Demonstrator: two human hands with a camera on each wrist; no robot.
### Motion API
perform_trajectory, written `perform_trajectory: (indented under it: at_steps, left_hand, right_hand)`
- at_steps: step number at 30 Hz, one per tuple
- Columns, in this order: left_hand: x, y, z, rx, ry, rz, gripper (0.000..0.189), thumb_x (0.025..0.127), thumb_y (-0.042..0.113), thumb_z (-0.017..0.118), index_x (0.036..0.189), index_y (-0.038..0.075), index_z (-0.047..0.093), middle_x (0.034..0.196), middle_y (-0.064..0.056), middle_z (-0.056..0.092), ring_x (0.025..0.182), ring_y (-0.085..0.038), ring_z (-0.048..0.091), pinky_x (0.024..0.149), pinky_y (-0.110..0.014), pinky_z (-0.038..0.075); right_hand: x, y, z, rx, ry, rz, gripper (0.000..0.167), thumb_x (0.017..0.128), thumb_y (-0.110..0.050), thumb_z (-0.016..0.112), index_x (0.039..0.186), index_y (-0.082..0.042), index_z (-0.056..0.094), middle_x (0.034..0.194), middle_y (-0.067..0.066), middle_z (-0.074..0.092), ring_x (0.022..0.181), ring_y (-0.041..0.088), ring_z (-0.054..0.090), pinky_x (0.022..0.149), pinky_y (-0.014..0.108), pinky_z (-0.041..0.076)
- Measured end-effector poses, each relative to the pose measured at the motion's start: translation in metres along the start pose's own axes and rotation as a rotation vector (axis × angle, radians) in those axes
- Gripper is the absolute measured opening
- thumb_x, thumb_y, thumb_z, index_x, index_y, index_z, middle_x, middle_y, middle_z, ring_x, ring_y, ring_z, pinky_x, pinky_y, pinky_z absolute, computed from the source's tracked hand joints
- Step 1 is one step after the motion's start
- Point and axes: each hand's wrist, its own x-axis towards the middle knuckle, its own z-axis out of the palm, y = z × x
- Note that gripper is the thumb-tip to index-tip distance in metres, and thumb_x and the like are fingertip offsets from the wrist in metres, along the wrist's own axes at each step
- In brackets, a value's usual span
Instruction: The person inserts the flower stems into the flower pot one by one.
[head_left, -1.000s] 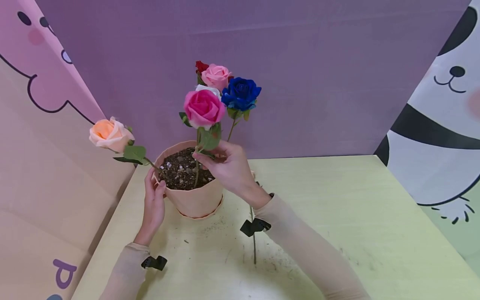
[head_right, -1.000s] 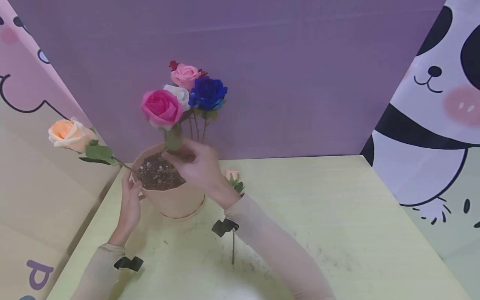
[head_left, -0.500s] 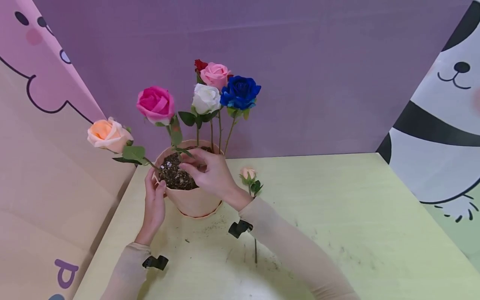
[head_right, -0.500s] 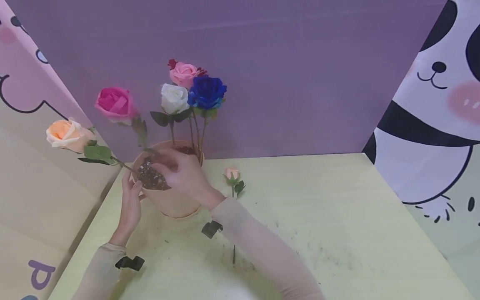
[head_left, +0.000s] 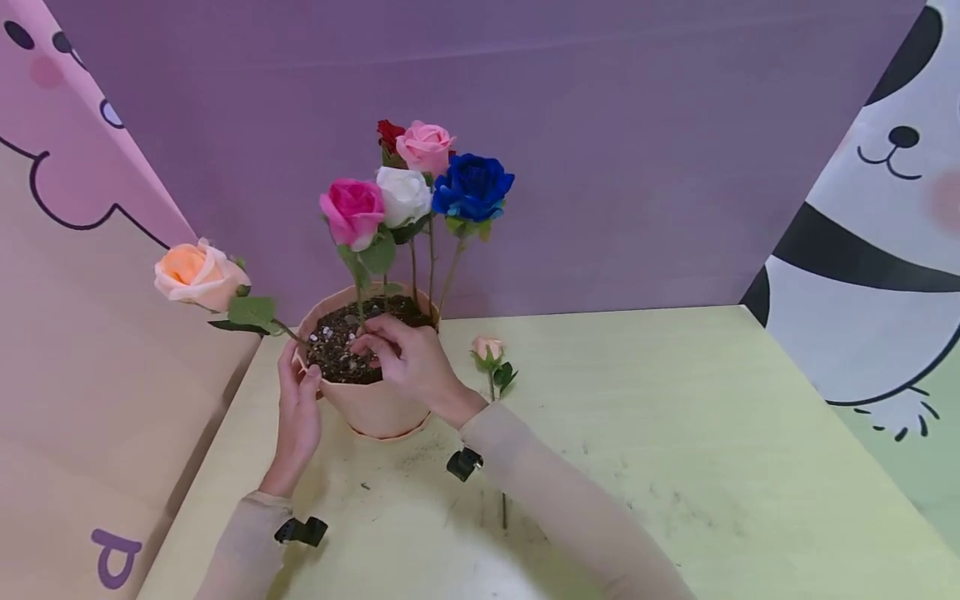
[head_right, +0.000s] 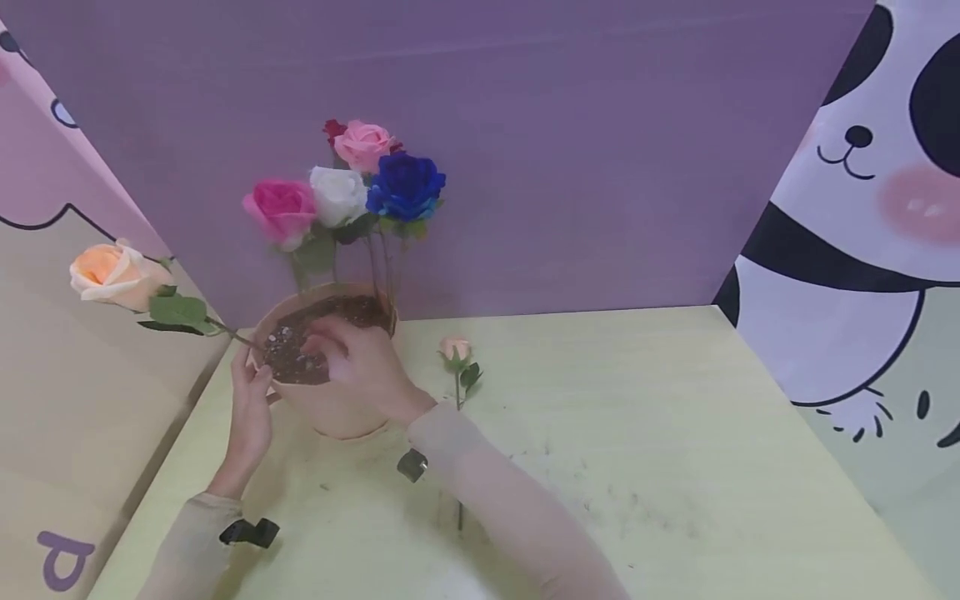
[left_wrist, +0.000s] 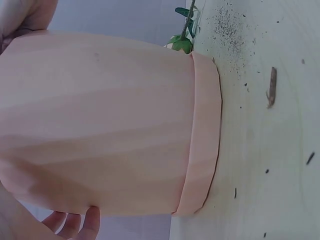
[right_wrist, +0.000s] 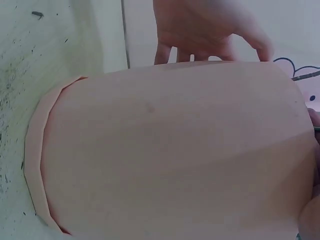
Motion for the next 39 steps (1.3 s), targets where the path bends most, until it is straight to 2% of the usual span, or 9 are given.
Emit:
perform_trajectory:
  at_steps: [4,9,12,16,21,25,29,33,39]
  left_hand:
    - [-0.001,0.000,-0.002,-0.001,0.011,0.007,0.060,0.116,0.027,0.033,0.171,0.022,0.012,0.169,-0.023,0.031,0.151,-0.036,0.037,0.105,-0.033,0.039]
    - [0.001,0.000,0.002,-0.033,0.011,0.010,0.059,0.115,0.025,0.032,0.171,0.025,0.014,0.166,-0.020,0.036,0.141,-0.021,0.043,0.100,-0.025,0.042]
    - [0.002,0.000,0.003,-0.045,-0.001,0.003,0.060,0.115,0.026,0.032,0.172,0.026,0.014,0.163,-0.022,0.037,0.136,-0.017,0.044,0.098,-0.022,0.043]
    - [0.000,0.001,0.003,-0.018,-0.007,-0.004,0.060,0.116,0.029,0.033,0.172,0.025,0.012,0.163,-0.025,0.037,0.142,-0.028,0.045,0.097,-0.020,0.043]
    - [-0.003,0.003,0.000,-0.027,-0.003,0.004,0.060,0.116,0.026,0.034,0.172,0.022,0.012,0.164,-0.026,0.034,0.146,-0.037,0.041,0.096,-0.019,0.042]
    - [-0.004,0.005,0.000,-0.014,-0.005,0.012,0.061,0.116,0.027,0.035,0.172,0.021,0.011,0.167,-0.025,0.032,0.149,-0.038,0.039,0.100,-0.027,0.042]
    - [-0.003,0.004,0.000,-0.003,-0.005,0.014,0.060,0.117,0.028,0.034,0.172,0.021,0.011,0.170,-0.025,0.029,0.152,-0.041,0.036,0.104,-0.038,0.042]
    - [-0.003,0.003,0.000,0.006,-0.006,0.008,0.060,0.117,0.028,0.033,0.172,0.020,0.011,0.171,-0.025,0.028,0.153,-0.041,0.035,0.107,-0.046,0.041]
    - [-0.003,0.003,-0.001,0.001,-0.011,0.004,0.060,0.116,0.027,0.033,0.172,0.023,0.010,0.170,-0.024,0.029,0.152,-0.038,0.036,0.105,-0.036,0.040]
  right_hand:
    - [0.001,-0.006,0.001,-0.128,-0.045,-0.047,0.009,0.106,-0.004,0.062,0.107,-0.002,0.071,0.095,0.009,0.081,0.074,0.019,0.077,0.068,0.010,0.053]
    - [0.001,-0.013,0.002,-0.257,-0.124,-0.093,0.014,0.105,-0.009,0.062,0.112,-0.003,0.073,0.092,0.005,0.081,0.063,0.013,0.068,0.059,0.012,0.045]
    - [0.001,-0.015,0.005,-0.278,-0.116,-0.074,0.017,0.106,-0.010,0.061,0.115,-0.003,0.073,0.093,0.005,0.081,0.063,0.013,0.069,0.059,0.014,0.045]
    - [-0.004,-0.013,0.006,-0.259,-0.057,-0.040,0.015,0.105,-0.009,0.062,0.116,-0.003,0.071,0.095,0.004,0.081,0.076,0.014,0.076,0.066,0.017,0.054]
    - [-0.010,-0.013,0.008,-0.150,-0.022,0.002,0.021,0.104,-0.011,0.066,0.121,0.000,0.067,0.101,0.010,0.082,0.088,0.022,0.080,0.079,0.031,0.064]
    - [-0.011,-0.018,0.006,-0.082,-0.008,0.042,0.028,0.100,-0.015,0.073,0.122,0.001,0.067,0.105,0.012,0.082,0.095,0.024,0.080,0.086,0.034,0.064]
    - [-0.013,-0.020,0.002,-0.051,0.004,0.045,0.029,0.097,-0.015,0.078,0.119,0.001,0.069,0.108,0.013,0.082,0.098,0.025,0.080,0.092,0.027,0.061]
    - [-0.017,-0.021,-0.002,-0.071,0.014,0.029,0.026,0.095,-0.015,0.080,0.116,-0.002,0.073,0.111,0.012,0.081,0.103,0.024,0.079,0.095,0.026,0.060]
    - [-0.023,-0.025,-0.012,-0.117,0.034,0.002,0.030,0.094,-0.017,0.082,0.119,-0.003,0.075,0.115,0.012,0.080,0.111,0.025,0.076,0.099,0.035,0.060]
